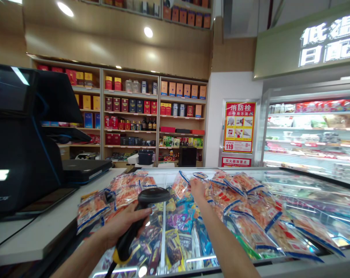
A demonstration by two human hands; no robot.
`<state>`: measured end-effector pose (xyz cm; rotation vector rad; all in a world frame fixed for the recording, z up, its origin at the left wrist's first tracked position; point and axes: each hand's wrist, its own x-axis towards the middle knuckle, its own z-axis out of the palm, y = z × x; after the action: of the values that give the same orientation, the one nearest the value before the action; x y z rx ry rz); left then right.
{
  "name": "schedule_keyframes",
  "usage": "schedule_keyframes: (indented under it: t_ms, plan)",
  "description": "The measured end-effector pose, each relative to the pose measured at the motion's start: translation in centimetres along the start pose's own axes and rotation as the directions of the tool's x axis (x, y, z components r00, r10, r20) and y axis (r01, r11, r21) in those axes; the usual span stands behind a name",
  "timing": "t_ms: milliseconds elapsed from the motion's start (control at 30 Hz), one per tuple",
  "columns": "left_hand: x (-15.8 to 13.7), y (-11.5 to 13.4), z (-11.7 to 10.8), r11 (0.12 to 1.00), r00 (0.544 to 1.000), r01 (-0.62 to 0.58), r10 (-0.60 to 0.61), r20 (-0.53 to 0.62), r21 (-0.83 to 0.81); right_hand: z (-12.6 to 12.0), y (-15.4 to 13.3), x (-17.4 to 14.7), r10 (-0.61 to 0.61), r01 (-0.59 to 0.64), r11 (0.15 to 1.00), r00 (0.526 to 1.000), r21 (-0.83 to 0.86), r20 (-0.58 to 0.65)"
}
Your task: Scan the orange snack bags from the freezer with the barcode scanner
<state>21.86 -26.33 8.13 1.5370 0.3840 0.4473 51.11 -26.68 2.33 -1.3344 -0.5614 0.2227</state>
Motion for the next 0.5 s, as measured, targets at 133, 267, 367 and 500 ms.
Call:
schedule_keyframes:
  t_ms: [133,267,367,500]
  plan:
    - [0.3,-0.1,-0.8,0.999,0.995,0.038,-0.035,-0.097,0.032,0.3,-0.1,-0.1,0.056,-0.055,0.997,0.998,0.061,-0.01]
    - [0.8,-0.6,-2.7,0.998,0.962,0.027,-0.012,-0.273,0.05,0.9,0.6,-0.3,0.219,-0.199,0.955,0.973,0.22,-0.068]
    - [0.9,-0.9,-3.9,1.0,0.931,0.006,0.006,-0.364,0.031,2.2,2.0,-0.9,0.317,-0.293,0.925,0.946,0.24,-0.065]
    - [0.9,-1.1,-4.8,1.0,0.92,0.016,-0.018,-0.392,-0.01,5.2,4.1,-2.4,0.406,-0.4,0.899,0.914,0.177,0.0]
